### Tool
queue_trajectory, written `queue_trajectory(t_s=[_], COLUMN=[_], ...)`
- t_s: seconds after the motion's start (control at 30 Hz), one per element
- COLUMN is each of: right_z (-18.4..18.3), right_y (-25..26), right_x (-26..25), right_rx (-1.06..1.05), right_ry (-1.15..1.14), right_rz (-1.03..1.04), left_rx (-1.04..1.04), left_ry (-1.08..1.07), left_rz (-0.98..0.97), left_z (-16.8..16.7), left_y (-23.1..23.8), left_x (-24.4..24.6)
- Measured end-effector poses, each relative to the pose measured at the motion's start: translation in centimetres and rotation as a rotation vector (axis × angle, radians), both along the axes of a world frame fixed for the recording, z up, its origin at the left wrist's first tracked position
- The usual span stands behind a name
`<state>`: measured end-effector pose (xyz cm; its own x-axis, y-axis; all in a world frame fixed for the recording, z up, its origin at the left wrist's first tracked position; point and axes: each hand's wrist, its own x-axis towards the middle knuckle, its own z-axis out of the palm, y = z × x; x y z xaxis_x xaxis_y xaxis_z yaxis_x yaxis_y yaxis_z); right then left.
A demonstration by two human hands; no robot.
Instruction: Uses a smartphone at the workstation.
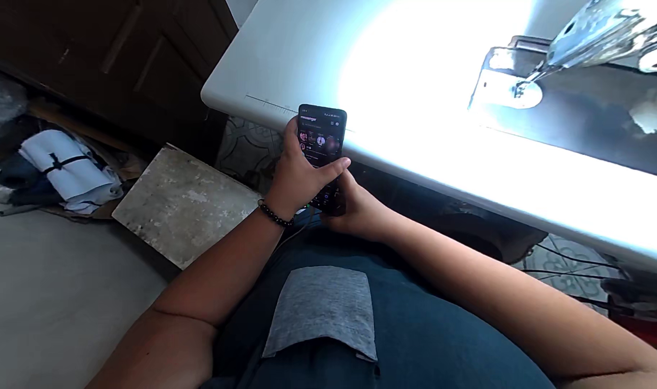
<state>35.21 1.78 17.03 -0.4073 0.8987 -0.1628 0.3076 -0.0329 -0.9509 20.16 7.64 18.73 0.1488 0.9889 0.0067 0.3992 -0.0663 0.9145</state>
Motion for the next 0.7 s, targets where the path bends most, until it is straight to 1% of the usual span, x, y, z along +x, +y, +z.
queue_trajectory(t_s=[0.13,0.53,0.7], right_z=[0.03,-0.02,-0.25], right_y=[-0.02,0.4,0.51], right_x=[0.07,0.38,0.53], right_rx=[-0.022,-0.141,-0.152], right_ry=[0.027,0.021,0.057], right_rz=[0.026,0.112,0.082], left_rx=[0.003,-0.049,-0.05], left_ry=[0.044,0.062,0.03], left_rz=[0.003,-0.01,-0.01], left_z=[0.03,-0.05,-0.35], left_y=[0.04,0.13,0.14], left_x=[0.09,-0.05,-0.13])
